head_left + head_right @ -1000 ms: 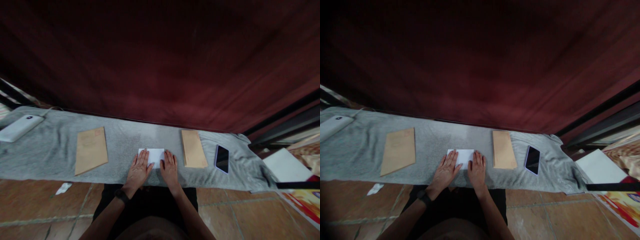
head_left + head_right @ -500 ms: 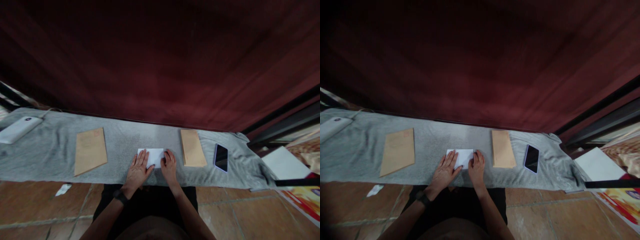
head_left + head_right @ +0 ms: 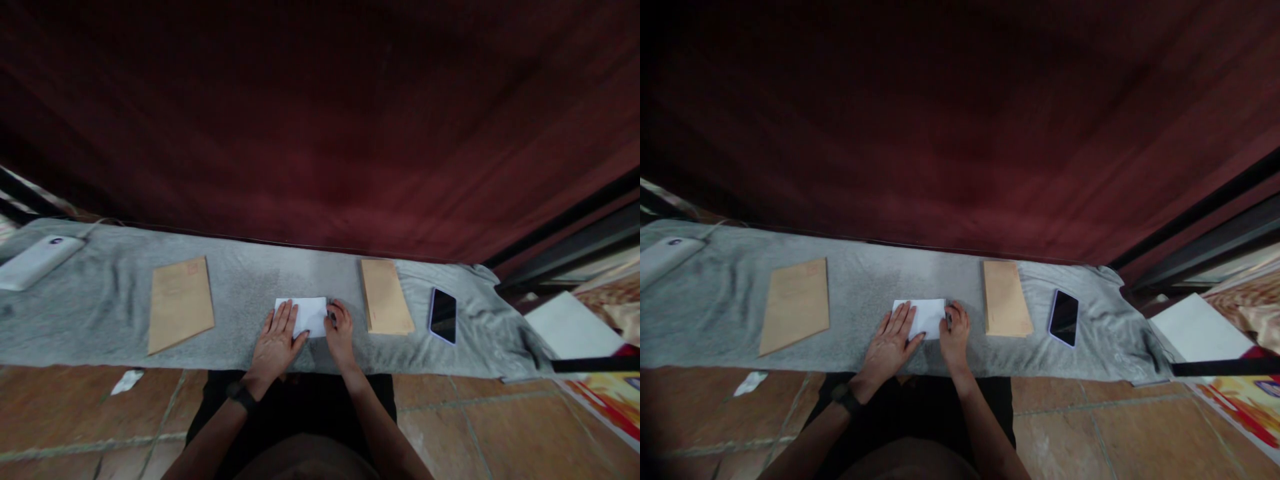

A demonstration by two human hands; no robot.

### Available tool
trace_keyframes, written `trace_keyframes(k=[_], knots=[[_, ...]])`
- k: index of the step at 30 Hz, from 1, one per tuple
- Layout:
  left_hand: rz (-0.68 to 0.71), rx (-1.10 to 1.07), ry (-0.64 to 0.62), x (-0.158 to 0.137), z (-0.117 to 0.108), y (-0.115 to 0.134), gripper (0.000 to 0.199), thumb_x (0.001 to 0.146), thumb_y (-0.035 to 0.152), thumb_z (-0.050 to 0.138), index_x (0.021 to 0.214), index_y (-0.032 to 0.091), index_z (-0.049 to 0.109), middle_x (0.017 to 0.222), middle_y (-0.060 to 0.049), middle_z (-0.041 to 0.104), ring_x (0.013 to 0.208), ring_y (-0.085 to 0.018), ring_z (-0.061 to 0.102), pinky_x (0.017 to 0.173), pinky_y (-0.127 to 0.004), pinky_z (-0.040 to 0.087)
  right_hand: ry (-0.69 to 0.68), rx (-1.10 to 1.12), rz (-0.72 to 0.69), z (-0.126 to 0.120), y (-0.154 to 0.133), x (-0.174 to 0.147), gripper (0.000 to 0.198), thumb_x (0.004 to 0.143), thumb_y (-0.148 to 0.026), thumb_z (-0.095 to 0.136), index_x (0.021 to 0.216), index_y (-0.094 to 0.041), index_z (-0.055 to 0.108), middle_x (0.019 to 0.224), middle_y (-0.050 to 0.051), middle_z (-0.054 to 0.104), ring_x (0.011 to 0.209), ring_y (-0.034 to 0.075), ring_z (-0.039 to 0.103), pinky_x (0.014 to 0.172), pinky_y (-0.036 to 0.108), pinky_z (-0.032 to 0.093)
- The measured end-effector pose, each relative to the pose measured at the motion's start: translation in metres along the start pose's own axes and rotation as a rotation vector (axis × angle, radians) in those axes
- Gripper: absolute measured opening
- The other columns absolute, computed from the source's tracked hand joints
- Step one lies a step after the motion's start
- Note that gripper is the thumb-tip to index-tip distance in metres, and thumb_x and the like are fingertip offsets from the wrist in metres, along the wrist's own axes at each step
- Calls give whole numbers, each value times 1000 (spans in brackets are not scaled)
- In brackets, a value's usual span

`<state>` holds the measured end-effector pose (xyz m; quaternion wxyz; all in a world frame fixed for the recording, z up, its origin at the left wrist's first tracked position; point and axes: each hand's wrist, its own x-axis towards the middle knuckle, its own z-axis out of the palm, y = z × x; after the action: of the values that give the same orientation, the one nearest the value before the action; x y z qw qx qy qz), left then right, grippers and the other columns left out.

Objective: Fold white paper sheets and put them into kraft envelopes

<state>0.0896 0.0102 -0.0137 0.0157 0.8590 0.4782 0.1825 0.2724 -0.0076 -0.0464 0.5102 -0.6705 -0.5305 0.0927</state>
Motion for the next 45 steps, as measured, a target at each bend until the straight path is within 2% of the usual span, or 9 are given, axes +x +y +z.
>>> trace_keyframes(k=[7, 11, 14, 21, 24, 30, 33, 39, 45], knots=[[13, 2, -4, -1, 0, -1, 65, 99, 50, 43, 149, 7, 47, 156, -20, 43, 148, -33, 37, 121, -53, 29, -40, 5, -2, -3, -9, 2, 24, 87, -15, 53, 106, -23, 65, 105, 6, 73, 102, 23, 65, 106, 46, 42], [5, -7, 0, -1, -2, -1, 63, 99, 49, 42, 148, 10, 48, 155, -18, 45, 147, -32, 38, 121, -52, 30, -42, -28, -9, 0, -10, -2, 31, 87, -15, 53, 116, -22, 63, 109, 6, 74, 96, 21, 68, 114, 52, 31], [9, -10, 5, -1, -2, -1, 63, 100, 48, 42, 148, 8, 48, 155, -19, 44, 147, -32, 38, 121, -52, 30, -46, -44, 10, 0, -10, -2, 36, 85, -15, 56, 120, -21, 63, 106, 6, 75, 89, 20, 69, 114, 51, 32], [9, -19, 18, -2, 1, -2, 62, 101, 46, 41, 150, 8, 45, 156, -20, 43, 146, -32, 40, 120, -53, 32, -85, 40, 69, -8, -16, 3, 15, 85, -20, 59, 93, -24, 70, 90, 2, 76, 87, 20, 69, 113, 47, 36], [-2, -35, 22, -3, 1, -2, 62, 101, 45, 41, 152, 10, 42, 156, -20, 43, 147, -32, 39, 120, -52, 32, -79, 157, 122, -11, -19, 3, 11, 86, -24, 60, 89, -25, 70, 88, 1, 75, 90, 21, 67, 109, 43, 40], [-83, -139, 64, -3, -1, -3, 62, 102, 43, 40, 156, 15, 33, 161, -18, 37, 148, -32, 38, 118, -52, 36, -44, 274, 200, -14, -24, 1, 18, 93, -33, 54, 97, -22, 68, 91, 2, 71, 84, 19, 64, 80, 32, 52], [-133, -196, 118, -3, -2, -2, 58, 101, 42, 40, 154, 16, 37, 160, -18, 37, 146, -32, 40, 116, -51, 39, -23, 358, 237, -14, -27, 0, 20, 94, -36, 54, 99, -21, 66, 93, 3, 71, 86, 19, 65, 81, 30, 52], [-289, -265, 264, 1, -13, 9, 41, 99, 43, 46, 128, 19, 60, 130, -16, 61, 123, -32, 56, 104, -50, 47, -27, 477, 269, -14, -34, -4, 19, 92, -37, 59, 98, -21, 68, 97, 4, 72, 92, 20, 65, 87, 33, 51], [-290, -534, 157, 5, -21, 18, 29, 99, 41, 43, 95, 23, 66, 92, -7, 70, 90, -24, 67, 85, -38, 54, -34, 505, 296, -12, -33, -8, 18, 89, -37, 62, 95, -20, 67, 89, 3, 70, 83, 18, 64, 80, 31, 52]])
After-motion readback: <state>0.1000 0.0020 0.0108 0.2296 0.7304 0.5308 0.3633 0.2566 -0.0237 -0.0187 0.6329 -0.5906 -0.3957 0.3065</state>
